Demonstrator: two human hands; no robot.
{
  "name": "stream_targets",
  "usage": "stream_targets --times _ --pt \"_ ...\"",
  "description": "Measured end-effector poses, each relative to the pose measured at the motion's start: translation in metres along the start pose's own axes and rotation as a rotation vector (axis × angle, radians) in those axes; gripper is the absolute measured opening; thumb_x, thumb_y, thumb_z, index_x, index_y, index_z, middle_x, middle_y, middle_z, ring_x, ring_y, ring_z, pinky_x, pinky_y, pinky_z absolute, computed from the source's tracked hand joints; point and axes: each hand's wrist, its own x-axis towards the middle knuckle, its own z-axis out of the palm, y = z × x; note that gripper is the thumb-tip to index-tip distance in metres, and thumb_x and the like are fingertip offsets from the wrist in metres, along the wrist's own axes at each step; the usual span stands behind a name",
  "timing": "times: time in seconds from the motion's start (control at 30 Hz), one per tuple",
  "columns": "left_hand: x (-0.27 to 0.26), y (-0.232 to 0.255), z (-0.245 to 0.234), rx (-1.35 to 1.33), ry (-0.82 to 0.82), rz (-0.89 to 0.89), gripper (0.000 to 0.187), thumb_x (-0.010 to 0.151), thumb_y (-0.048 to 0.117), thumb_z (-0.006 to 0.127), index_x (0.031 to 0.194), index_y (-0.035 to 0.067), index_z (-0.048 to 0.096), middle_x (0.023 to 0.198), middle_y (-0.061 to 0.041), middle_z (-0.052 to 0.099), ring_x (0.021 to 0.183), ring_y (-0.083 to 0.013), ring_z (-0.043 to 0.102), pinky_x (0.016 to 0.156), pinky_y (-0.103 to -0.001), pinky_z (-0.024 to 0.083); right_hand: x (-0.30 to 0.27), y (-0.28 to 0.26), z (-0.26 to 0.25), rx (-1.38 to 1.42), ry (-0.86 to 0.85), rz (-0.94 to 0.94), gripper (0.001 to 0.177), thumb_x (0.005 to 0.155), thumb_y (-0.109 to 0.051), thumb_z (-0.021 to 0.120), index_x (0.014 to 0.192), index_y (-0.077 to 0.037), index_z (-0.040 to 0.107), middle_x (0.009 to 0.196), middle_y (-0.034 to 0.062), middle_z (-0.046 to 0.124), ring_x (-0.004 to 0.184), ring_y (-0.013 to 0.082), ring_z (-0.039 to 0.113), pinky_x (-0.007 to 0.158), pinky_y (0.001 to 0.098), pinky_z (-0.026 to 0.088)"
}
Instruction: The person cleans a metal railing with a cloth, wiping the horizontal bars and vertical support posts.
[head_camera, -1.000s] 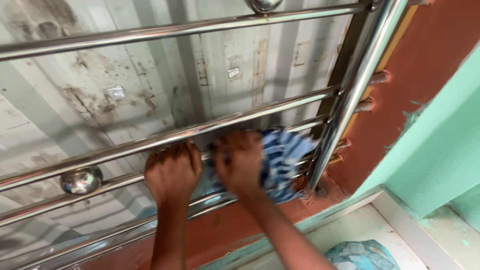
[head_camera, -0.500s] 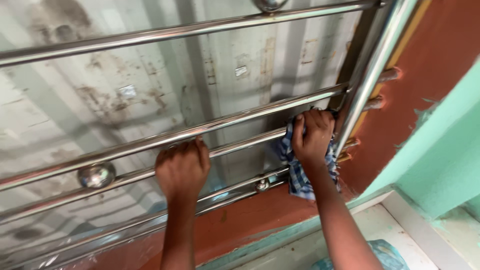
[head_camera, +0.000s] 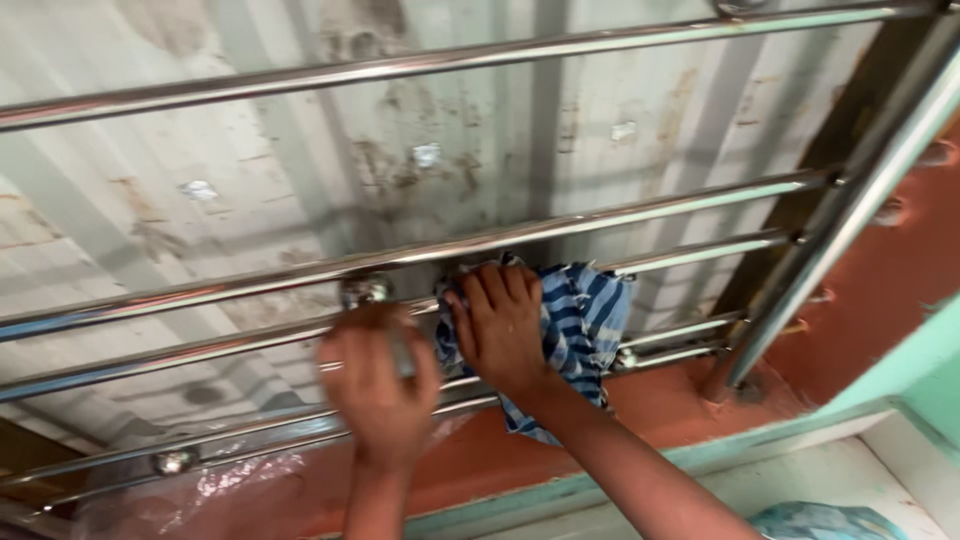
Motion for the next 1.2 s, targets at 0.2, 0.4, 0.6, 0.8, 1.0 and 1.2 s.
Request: stream_targets --times 0.2,0.4,0.6,0.8,1.0,1.2 --pt "0.007 -0.046 -0.038 -0.146 -0.051 -0.197 0.041 0.093 0.01 0.068 0.13 -0.007 0.063 0.13 -0.024 0.062 0.122 -0.0407 0.058 0.101 -0.047 0.049 -0.01 -0.027 0.035 0.221 0.254 0.049 0.018 0.096 0.0 0.059 0.114 -0.001 0.062 0.112 0.0164 0.065 0.105 0.036 0.059 0.089 0.0475 0.045" --pt "-0.011 -0.07 -0.015 -0.293 -0.11 -0.288 0.04 0.094 0.003 0.059 0.132 -0.006 0.062 0.133 -0.024 0.064 0.125 -0.0414 0.061 0.101 -0.046 0.05 -0.007 -0.074 0.072 0.287 0.364 0.147 0.03 0.09 0.002 0.073 0.117 0.001 0.061 0.117 0.0186 0.063 0.106 0.0328 0.063 0.082 0.0384 0.055" --pt "-0.009 -0.072 -0.009 -0.323 -0.081 -0.38 0.041 0.092 -0.005 0.047 0.131 -0.004 0.063 0.133 -0.025 0.067 0.121 -0.038 0.069 0.097 -0.041 0.059 0.015 -0.111 0.072 0.165 0.374 0.231 0.047 0.074 -0.008 0.091 0.112 0.0 0.064 0.112 0.018 0.06 0.099 0.0313 0.064 0.082 0.0383 0.055" --pt "-0.001 -0.046 -0.031 -0.406 0.084 -0.482 0.042 0.093 0.001 0.059 0.134 -0.006 0.057 0.129 -0.025 0.069 0.112 -0.0298 0.075 0.083 -0.034 0.063 0.031 -0.102 0.048 0.208 0.299 0.372 0.044 0.068 -0.016 0.099 0.094 0.0 0.067 0.092 0.0119 0.066 0.081 0.0242 0.067 0.07 0.0343 0.054" --pt "0.01 -0.05 -0.059 -0.168 -0.129 -0.391 0.032 0.087 0.007 0.066 0.119 0.004 0.071 0.117 -0.017 0.075 0.114 -0.0341 0.07 0.095 -0.044 0.056 0.047 -0.099 0.025 0.114 0.117 0.307 0.044 0.071 -0.035 0.092 0.095 -0.003 0.072 0.086 0.0104 0.074 0.085 0.0288 0.07 0.093 0.0505 0.042" --pt "-0.008 -0.056 -0.059 -0.244 -0.265 -0.478 0.038 0.089 0.018 0.068 0.124 0.005 0.071 0.12 -0.019 0.072 0.116 -0.035 0.068 0.096 -0.045 0.053 0.056 -0.097 0.042 -0.007 -0.044 0.309 0.066 0.067 -0.05 0.086 0.103 0.002 0.071 0.083 0.0171 0.074 0.085 0.0356 0.073 0.111 0.0558 0.03"
